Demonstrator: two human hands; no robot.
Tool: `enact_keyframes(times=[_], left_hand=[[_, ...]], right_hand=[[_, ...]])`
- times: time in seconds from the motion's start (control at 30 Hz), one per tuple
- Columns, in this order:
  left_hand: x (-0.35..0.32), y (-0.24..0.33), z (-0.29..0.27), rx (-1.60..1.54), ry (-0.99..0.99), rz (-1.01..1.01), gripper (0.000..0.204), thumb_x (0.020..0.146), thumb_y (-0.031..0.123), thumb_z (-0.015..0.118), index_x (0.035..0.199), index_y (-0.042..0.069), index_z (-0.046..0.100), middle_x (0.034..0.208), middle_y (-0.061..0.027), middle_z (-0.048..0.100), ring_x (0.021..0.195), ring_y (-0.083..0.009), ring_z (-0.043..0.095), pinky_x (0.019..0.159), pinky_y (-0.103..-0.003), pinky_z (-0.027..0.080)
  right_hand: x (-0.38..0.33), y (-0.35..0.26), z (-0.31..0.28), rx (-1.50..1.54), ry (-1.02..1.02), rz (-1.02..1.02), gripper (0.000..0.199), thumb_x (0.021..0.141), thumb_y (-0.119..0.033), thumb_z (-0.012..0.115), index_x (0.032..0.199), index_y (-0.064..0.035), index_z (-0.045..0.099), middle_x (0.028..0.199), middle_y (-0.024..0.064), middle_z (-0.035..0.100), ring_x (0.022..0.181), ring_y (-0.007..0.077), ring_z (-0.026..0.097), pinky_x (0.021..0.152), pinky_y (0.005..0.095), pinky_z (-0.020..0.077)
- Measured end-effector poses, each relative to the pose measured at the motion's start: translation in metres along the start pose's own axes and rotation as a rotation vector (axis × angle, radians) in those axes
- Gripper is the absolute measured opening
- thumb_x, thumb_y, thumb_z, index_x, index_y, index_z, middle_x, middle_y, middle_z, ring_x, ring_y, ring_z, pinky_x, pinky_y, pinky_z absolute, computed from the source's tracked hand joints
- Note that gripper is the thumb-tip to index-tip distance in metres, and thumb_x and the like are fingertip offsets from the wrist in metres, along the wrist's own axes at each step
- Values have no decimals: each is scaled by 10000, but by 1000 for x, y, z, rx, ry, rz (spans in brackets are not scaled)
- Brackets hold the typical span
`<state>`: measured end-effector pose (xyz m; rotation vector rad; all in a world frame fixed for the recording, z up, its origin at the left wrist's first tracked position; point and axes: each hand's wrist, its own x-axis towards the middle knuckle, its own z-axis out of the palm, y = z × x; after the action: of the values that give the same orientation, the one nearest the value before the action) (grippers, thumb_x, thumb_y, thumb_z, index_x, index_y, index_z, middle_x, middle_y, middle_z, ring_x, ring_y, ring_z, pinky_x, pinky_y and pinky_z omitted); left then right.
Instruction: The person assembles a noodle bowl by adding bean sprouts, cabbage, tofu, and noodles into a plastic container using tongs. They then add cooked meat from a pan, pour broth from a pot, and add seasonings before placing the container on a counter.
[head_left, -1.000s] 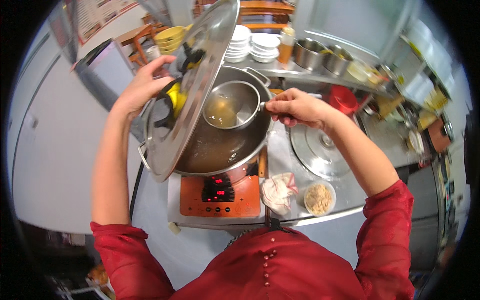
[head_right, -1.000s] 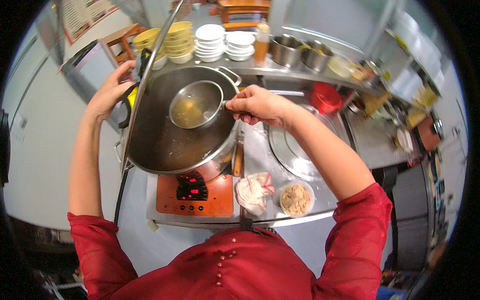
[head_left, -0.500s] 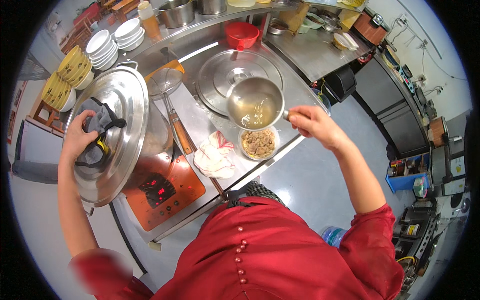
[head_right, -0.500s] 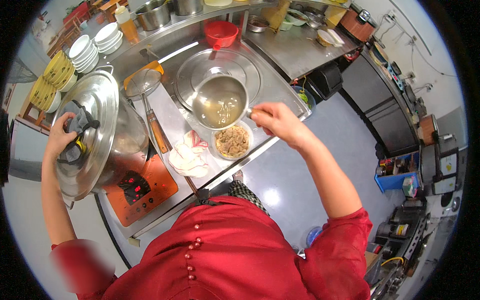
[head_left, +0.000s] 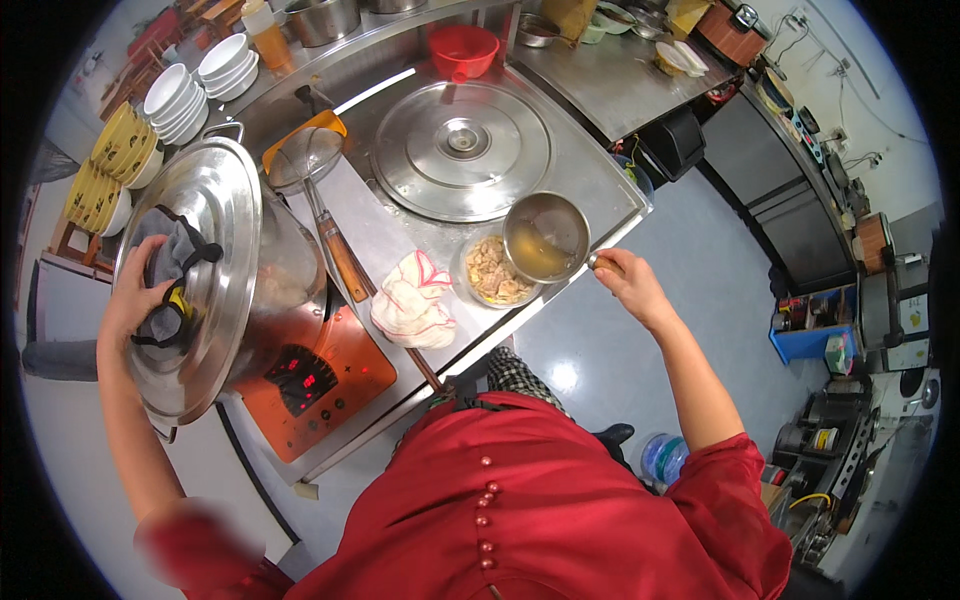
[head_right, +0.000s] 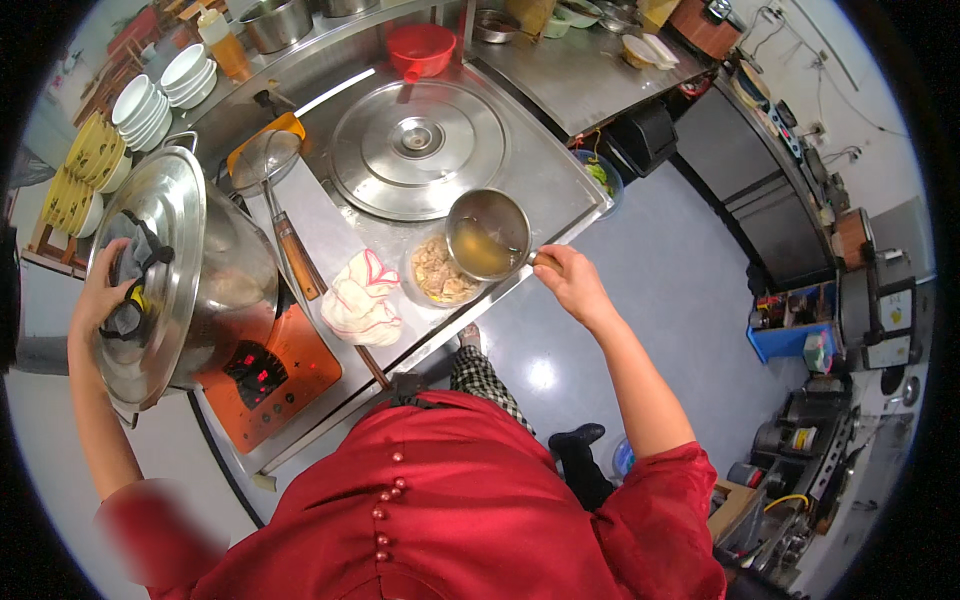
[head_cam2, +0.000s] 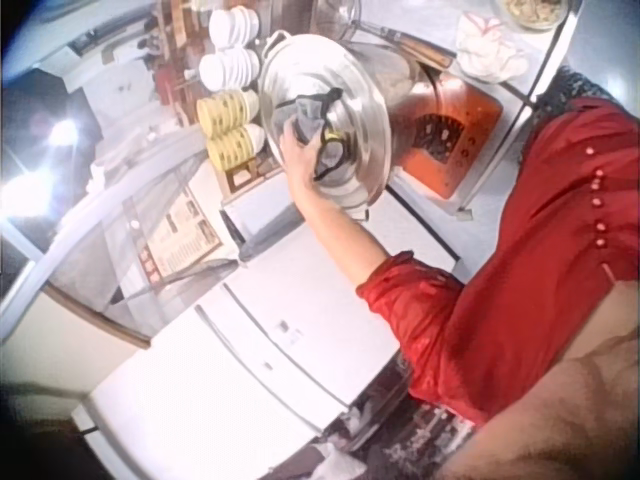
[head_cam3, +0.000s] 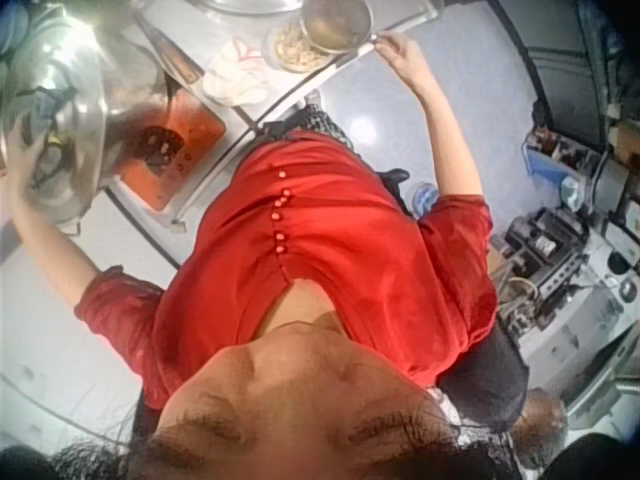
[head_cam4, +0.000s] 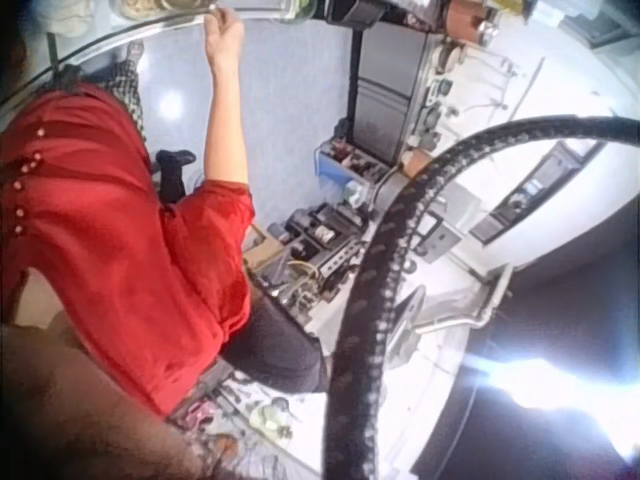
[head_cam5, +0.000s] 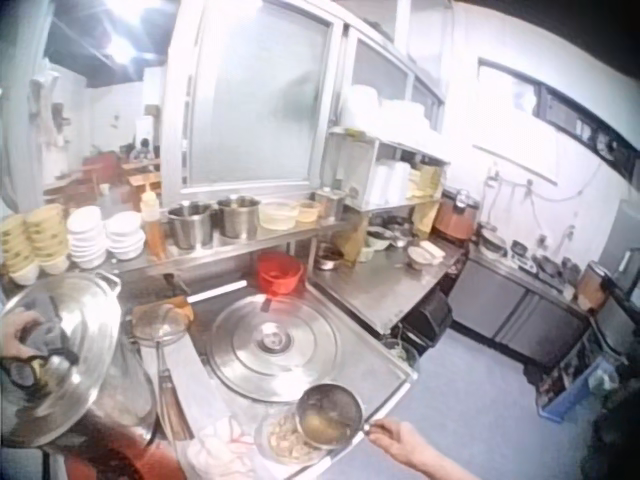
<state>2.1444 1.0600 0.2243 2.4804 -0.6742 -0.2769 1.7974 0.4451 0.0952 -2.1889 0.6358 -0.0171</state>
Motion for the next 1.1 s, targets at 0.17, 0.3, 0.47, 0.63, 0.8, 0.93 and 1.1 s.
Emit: enact_keyframes(times=[0.17,0.3,0.47,0.63,0.8,0.93,1.1], left_hand=[[0,-2,2,-26,24,-25,648,764,-83,710,1357,71,499,1261,-81,497,1249,-213,492,1089,-294,338],[0,-5,4,-67,29,-25,644,770,-85,714,1358,72,502,1256,-74,497,1249,-209,495,1086,-291,341],[0,-8,3,-80,26,-28,641,775,-80,718,1361,66,502,1262,-73,498,1255,-206,493,1085,-285,338],[1,-10,3,-96,16,-15,651,774,-74,721,1369,69,499,1280,-72,497,1262,-203,492,1080,-282,341],[0,-11,1,-47,24,-35,660,771,-70,727,1374,71,500,1288,-70,498,1270,-199,490,1080,-286,344],[0,-12,2,-77,19,-26,668,768,-67,736,1378,69,503,1290,-65,499,1277,-195,487,1084,-288,345],[1,-13,2,-65,26,-28,668,772,-64,740,1384,67,503,1292,-61,499,1283,-192,484,1088,-290,348]], right_hand=[[0,1,-1,-106,47,-88,385,895,-205,684,1196,27,626,1149,202,655,1059,360,638,915,402,497],[4,1,0,-117,45,-76,383,893,-205,682,1196,22,627,1146,208,654,1069,370,630,925,413,491],[7,-1,1,-177,68,-103,373,888,-207,679,1181,20,634,1133,204,653,1061,368,628,920,419,487],[7,0,-1,-224,75,-169,362,883,-203,681,1171,11,640,1110,202,652,1034,374,628,901,418,493],[9,1,-3,-114,67,-149,350,880,-201,682,1165,-1,645,1086,190,655,1016,375,631,888,418,498],[7,-1,-7,-110,63,-135,340,878,-198,684,1155,-4,647,1072,183,654,1012,371,630,886,418,498],[3,-9,-10,-237,70,-186,320,881,-136,689,1168,-5,642,1064,163,659,991,325,643,884,385,498]])
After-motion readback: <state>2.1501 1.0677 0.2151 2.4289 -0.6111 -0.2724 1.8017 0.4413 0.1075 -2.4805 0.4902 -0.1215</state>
